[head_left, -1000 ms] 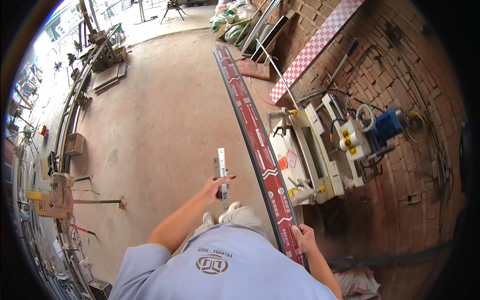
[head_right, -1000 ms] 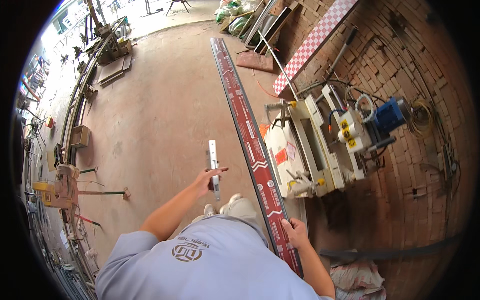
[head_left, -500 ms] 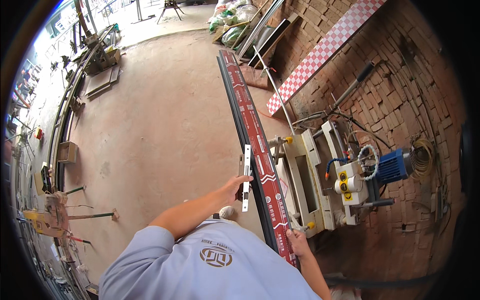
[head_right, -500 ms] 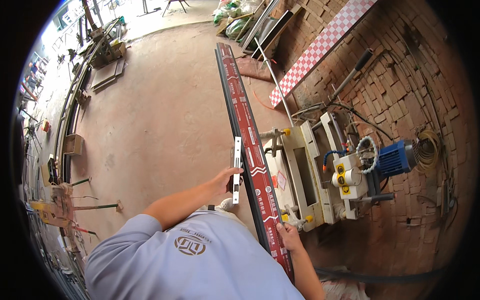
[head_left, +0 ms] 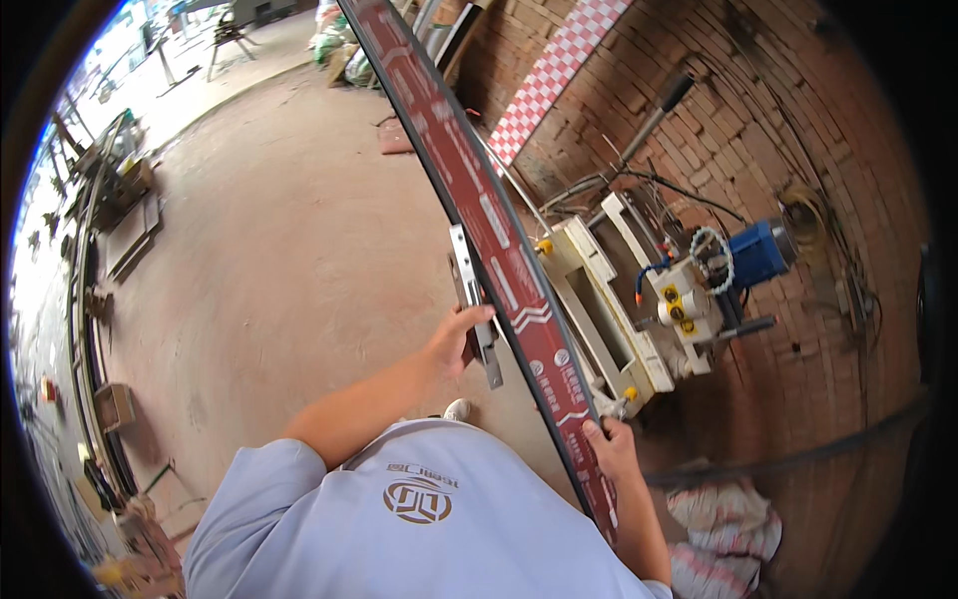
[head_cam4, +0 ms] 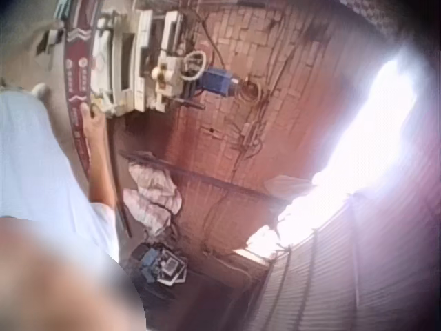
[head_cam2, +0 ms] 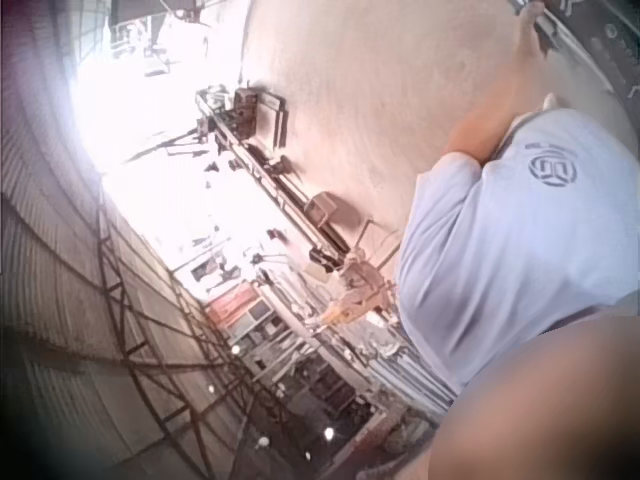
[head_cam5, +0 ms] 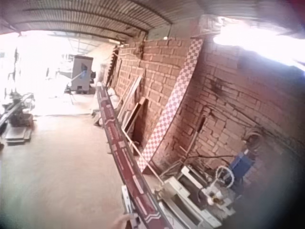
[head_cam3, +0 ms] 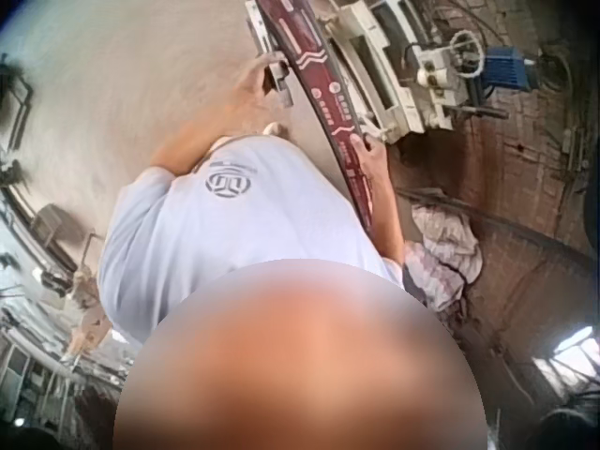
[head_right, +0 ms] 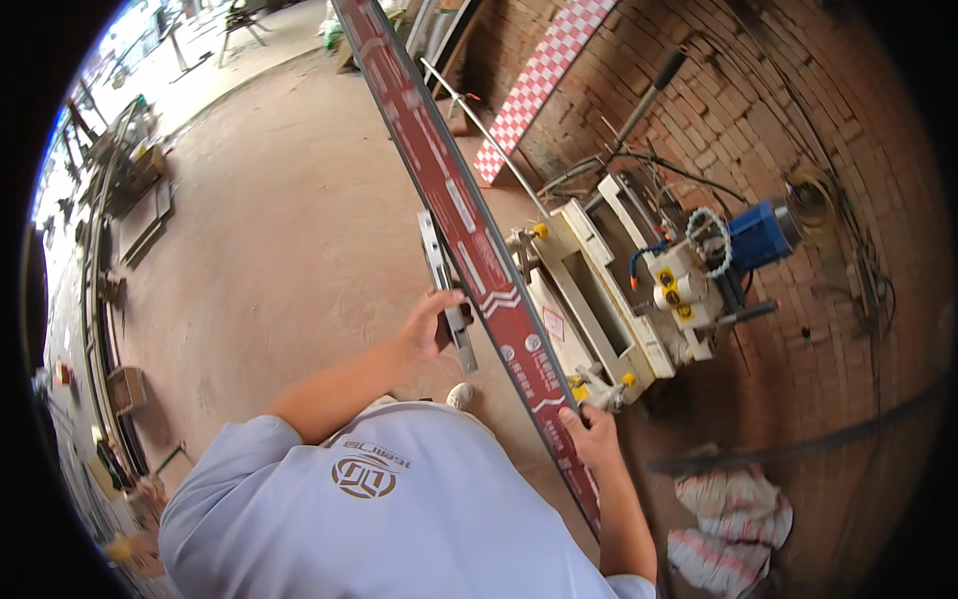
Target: The person walks through a workshop, picks up a long metal profile, and places it on a cutting machine. They use a tape measure and a marker to measure and mark the profile at specific intervals.
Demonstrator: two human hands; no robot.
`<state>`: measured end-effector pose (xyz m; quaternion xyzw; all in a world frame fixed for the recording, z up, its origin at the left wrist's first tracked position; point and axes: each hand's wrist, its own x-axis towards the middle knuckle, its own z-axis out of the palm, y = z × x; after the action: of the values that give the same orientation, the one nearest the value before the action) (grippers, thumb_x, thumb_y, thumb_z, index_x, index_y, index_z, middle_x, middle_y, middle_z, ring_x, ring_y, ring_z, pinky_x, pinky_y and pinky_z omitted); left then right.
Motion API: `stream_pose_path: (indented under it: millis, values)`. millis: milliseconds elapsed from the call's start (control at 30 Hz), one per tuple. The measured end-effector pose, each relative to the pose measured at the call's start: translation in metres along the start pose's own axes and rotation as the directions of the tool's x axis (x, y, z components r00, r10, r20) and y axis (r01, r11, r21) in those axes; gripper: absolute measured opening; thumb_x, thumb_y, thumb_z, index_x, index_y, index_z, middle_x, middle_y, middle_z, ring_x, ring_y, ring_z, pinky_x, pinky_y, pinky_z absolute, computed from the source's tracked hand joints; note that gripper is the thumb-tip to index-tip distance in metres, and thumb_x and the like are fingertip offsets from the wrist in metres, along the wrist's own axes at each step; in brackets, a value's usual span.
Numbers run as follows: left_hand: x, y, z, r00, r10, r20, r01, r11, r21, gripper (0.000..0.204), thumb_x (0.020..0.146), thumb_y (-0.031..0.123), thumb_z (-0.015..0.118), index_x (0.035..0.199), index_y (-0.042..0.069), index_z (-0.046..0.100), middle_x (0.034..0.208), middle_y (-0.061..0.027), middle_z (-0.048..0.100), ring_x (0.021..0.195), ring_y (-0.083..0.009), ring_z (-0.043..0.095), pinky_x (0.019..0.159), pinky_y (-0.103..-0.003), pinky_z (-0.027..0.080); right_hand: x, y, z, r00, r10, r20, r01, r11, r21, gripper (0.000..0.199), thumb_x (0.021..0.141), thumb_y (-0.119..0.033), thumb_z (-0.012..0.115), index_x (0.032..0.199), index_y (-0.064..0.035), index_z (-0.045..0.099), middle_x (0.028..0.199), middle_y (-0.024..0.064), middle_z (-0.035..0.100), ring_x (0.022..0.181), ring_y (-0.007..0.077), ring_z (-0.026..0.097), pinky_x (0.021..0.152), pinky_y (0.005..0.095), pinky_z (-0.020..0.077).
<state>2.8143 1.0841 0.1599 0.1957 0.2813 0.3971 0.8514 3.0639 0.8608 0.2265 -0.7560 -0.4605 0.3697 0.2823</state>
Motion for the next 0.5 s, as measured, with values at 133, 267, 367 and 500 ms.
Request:
stream_pose_path:
  millis: [133,267,367,500]
  values:
    - [-0.014,0.073,0.012,0.980,0.063,0.191,-0.069,0.997,0.025,0.036,0.078,0.019,0.072,0.110,0.006,0.062,0.097,-0.0041,0.068,0.089,-0.0179,0.067,0.079,-0.035,0.056,-0.010,-0.050,0.040,0.973,-0.126,-0.193,0.144,0.986,0.081,0.038,0.095,-0.035,0.067,0.080,-0.0009,0.060,0.070,-0.0064,0.050,0.068,0.0043,0.041,0.057,0.0253,0.0354]
    - [-0.024,0.127,0.031,0.974,0.177,0.141,-0.189,0.979,0.077,0.036,0.086,0.019,0.061,0.120,0.010,0.052,0.106,-0.0062,0.061,0.092,-0.0220,0.063,0.085,-0.038,0.054,-0.005,-0.081,0.075,0.873,-0.308,-0.377,0.346,0.938,0.036,0.032,0.094,-0.026,0.067,0.077,-0.0005,0.056,0.065,-0.0040,0.044,0.065,0.0055,0.040,0.054,0.0260,0.0319]
    - [-0.036,0.165,0.050,0.922,0.240,0.302,-0.300,0.939,0.167,0.041,0.087,0.027,0.065,0.122,0.009,0.054,0.106,-0.0062,0.062,0.083,-0.0187,0.062,0.071,-0.034,0.053,0.002,-0.097,0.086,0.852,-0.299,-0.430,0.372,0.923,0.094,0.037,0.096,-0.026,0.066,0.072,-0.0038,0.049,0.068,-0.0060,0.042,0.065,0.0039,0.036,0.053,0.0261,0.0274]
    - [-0.052,0.199,0.086,0.852,0.326,0.410,-0.442,0.867,0.230,0.037,0.088,0.032,0.065,0.113,0.005,0.062,0.097,-0.0054,0.062,0.080,-0.0156,0.062,0.063,-0.033,0.058,0.013,-0.113,0.094,0.760,-0.402,-0.511,0.557,0.807,0.194,0.035,0.099,-0.030,0.063,0.077,-0.0052,0.053,0.070,-0.0088,0.046,0.066,0.0012,0.036,0.055,0.0218,0.0288]
